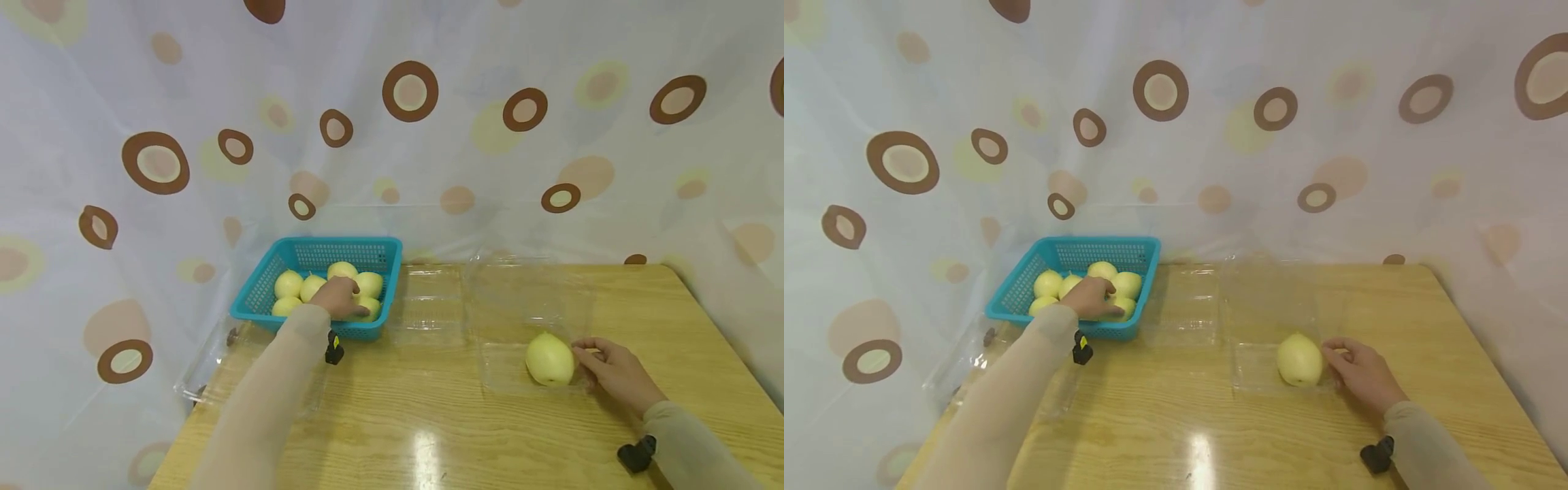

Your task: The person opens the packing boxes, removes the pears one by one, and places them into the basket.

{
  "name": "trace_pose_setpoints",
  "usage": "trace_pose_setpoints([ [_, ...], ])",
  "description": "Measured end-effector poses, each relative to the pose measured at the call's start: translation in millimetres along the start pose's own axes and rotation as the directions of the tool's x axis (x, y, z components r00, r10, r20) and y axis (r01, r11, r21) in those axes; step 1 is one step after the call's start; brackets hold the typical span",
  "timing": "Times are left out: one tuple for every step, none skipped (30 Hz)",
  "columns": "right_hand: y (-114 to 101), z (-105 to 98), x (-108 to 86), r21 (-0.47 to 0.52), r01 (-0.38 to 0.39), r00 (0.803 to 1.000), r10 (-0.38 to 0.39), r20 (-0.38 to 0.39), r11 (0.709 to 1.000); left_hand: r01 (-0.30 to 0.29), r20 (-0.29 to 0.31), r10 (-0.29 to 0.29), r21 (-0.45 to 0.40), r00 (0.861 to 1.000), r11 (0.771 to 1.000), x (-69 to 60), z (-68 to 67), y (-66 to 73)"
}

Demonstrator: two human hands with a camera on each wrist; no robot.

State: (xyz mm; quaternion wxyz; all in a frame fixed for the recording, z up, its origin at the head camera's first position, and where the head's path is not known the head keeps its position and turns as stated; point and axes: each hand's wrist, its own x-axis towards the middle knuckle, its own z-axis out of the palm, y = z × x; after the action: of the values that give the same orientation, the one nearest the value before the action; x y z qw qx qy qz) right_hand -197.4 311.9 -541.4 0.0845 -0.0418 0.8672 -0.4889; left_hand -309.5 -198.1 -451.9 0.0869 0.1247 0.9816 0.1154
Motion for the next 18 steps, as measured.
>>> trace_pose_setpoints([
  [0,0,0.3,0.002,-0.001,1.0,0.001,0.0,1.0,0.006,0.003,-0.006,-0.003,1.0,1.0,-0.5,-0.3,0.8],
  [-1,0,0.6,0.003,-0.001,1.0,0.001,0.0,1.0,0.01,0.006,-0.01,-0.007,1.0,1.0,-0.9,-0.8,1.6],
  [-1,0,0.9,-0.001,0.0,1.0,0.0,-0.002,1.0,0.015,0.008,-0.015,-0.013,1.0,1.0,-1.2,-1.4,2.4],
  [-1,0,0.7,-0.003,0.0,1.0,0.0,-0.001,1.0,0.019,0.008,-0.019,-0.02,1.0,1.0,-2.0,-1.7,2.8],
  [-2,0,0.5,-0.008,0.003,1.0,-0.003,-0.002,1.0,0.022,0.011,-0.022,-0.021,1.0,1.0,-2.8,-1.8,3.0],
  [-2,0,0.2,-0.011,0.005,1.0,-0.005,-0.002,1.0,0.022,0.007,-0.022,-0.018,1.0,1.0,-3.5,-2.0,3.2],
  [-3,0,-0.1,-0.012,0.007,1.0,-0.007,-0.002,1.0,0.019,0.006,-0.018,-0.015,1.0,1.0,-3.6,-2.1,2.9],
  [-3,0,-0.4,-0.014,0.01,1.0,-0.01,-0.003,1.0,0.014,0.005,-0.014,-0.01,1.0,1.0,-3.9,-2.1,2.5],
  [-4,0,-0.6,-0.016,0.013,1.0,-0.013,-0.004,1.0,0.009,0.001,-0.009,-0.007,1.0,1.0,-4.0,-2.2,2.0],
  [-4,1,-0.8,-0.016,0.016,1.0,-0.016,-0.003,1.0,0.004,-0.005,-0.004,-0.008,1.0,1.0,-4.0,-2.3,1.5],
  [-4,1,-1.0,-0.016,0.018,1.0,-0.018,-0.002,1.0,-0.005,-0.012,0.005,-0.008,1.0,1.0,-4.2,-2.4,1.3],
  [-5,1,-1.0,-0.013,0.018,1.0,-0.018,0.0,1.0,-0.014,-0.021,0.014,-0.008,1.0,1.0,-4.4,-3.2,1.5],
  [-5,1,-0.9,-0.014,0.019,1.0,-0.019,0.002,1.0,-0.027,-0.029,0.027,-0.009,0.999,1.0,-4.8,-4.4,2.3],
  [-5,1,-0.8,-0.014,0.019,1.0,-0.018,0.002,1.0,-0.043,-0.042,0.043,-0.011,0.998,0.999,-5.4,-5.9,4.0],
  [-5,1,-0.6,-0.013,0.016,1.0,-0.016,0.005,1.0,-0.063,-0.056,0.062,-0.012,0.996,0.998,-6.0,-8.2,6.9],
  [-5,1,-0.5,-0.012,0.014,1.0,-0.014,0.006,1.0,-0.079,-0.069,0.078,-0.014,0.995,0.997,-6.9,-11.0,11.1],
  [-5,0,-0.4,-0.012,0.011,1.0,-0.011,0.007,1.0,-0.096,-0.084,0.095,-0.01,0.992,0.995,-8.4,-14.2,16.9],
  [-4,0,-0.4,-0.013,0.008,1.0,-0.008,0.008,1.0,-0.114,-0.101,0.113,-0.008,0.989,0.993,-10.0,-17.6,23.9],
])
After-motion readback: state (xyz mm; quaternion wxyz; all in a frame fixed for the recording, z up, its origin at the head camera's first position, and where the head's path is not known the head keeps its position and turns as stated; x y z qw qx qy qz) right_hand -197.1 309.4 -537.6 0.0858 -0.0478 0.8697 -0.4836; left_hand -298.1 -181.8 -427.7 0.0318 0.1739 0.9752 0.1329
